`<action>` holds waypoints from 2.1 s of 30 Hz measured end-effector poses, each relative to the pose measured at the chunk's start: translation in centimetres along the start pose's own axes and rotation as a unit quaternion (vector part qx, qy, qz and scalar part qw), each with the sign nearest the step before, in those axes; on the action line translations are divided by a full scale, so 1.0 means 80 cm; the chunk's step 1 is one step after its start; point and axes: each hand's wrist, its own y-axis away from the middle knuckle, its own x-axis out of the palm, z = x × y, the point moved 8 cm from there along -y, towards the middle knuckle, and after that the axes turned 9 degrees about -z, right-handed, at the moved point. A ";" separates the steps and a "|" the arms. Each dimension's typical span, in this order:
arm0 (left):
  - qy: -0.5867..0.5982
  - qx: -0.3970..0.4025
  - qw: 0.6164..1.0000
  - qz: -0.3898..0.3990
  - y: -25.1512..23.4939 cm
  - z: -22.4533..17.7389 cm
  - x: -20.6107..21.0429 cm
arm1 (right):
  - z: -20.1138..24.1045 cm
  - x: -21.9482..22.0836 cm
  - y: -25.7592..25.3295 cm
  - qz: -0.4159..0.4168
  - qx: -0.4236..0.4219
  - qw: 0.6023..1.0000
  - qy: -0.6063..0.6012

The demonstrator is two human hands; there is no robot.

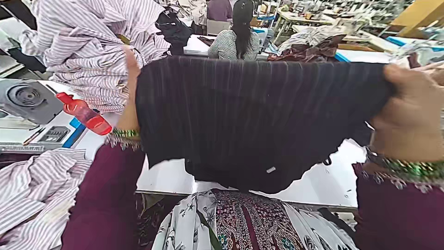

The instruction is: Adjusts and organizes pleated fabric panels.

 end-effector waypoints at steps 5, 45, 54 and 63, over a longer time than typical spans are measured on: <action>0.087 -0.115 0.990 0.013 -0.066 0.001 0.034 | 0.020 -0.020 -0.019 -0.036 -0.162 0.986 0.016; -0.239 -0.134 0.960 -0.065 0.161 0.295 0.135 | -0.356 0.317 0.069 0.449 0.101 0.841 0.285; -0.153 -0.211 0.959 -0.112 0.161 0.307 0.124 | -0.348 0.411 0.103 0.534 0.019 0.755 0.380; -0.211 -0.227 0.950 -0.044 0.161 0.307 0.132 | -0.275 0.275 -0.012 0.151 -0.107 0.897 0.401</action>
